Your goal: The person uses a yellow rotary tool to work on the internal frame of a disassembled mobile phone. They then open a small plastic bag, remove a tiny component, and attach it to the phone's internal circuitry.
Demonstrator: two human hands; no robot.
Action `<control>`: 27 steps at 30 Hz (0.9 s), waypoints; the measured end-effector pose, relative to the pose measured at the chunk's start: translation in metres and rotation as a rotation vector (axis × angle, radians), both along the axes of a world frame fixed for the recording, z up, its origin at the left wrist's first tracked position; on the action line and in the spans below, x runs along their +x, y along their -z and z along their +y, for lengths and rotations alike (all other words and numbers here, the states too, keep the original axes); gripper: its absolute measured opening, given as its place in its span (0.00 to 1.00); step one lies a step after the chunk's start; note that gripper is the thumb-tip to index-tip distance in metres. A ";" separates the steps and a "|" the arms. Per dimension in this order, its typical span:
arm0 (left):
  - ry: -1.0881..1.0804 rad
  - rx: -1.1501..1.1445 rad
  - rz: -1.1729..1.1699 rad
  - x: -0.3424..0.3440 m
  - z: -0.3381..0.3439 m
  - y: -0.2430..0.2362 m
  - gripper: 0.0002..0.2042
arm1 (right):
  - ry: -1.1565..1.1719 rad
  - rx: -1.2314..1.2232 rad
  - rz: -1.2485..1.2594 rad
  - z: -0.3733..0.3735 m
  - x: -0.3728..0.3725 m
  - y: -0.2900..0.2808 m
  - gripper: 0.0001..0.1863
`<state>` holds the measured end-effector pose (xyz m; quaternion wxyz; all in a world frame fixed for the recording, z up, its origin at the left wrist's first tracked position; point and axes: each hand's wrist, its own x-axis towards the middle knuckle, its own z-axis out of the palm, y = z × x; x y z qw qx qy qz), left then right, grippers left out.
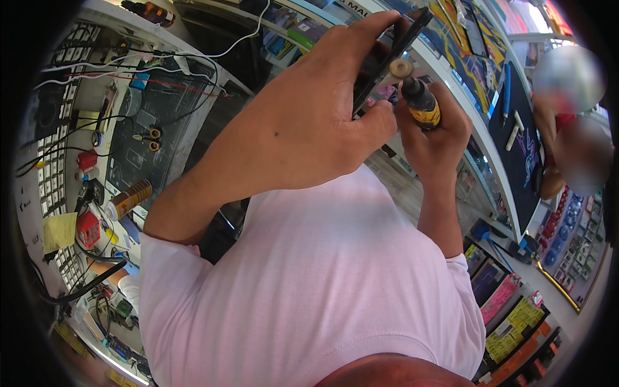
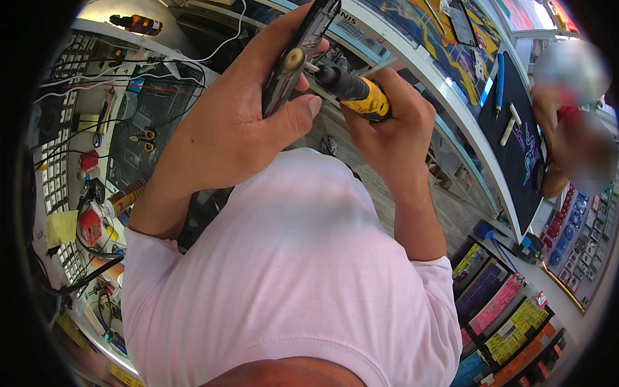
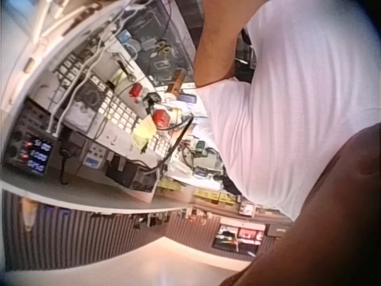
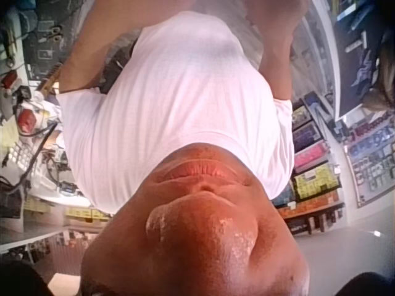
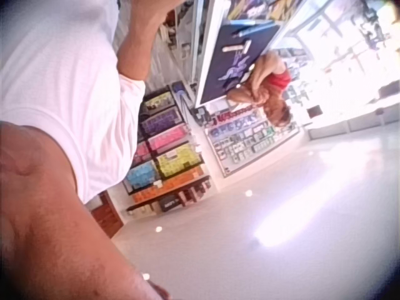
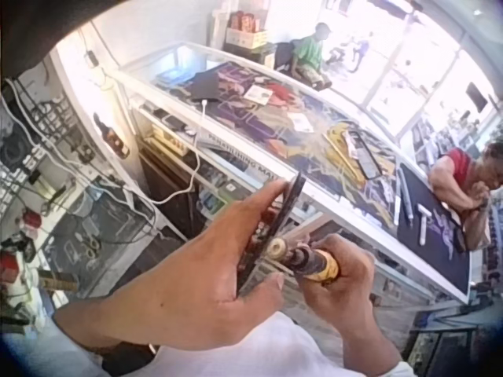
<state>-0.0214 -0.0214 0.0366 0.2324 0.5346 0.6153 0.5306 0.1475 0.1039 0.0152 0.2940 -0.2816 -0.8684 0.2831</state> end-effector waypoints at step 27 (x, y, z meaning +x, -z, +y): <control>0.445 0.033 -1.258 -0.018 0.070 0.044 0.35 | 0.077 -0.991 0.750 0.057 0.094 -0.013 0.38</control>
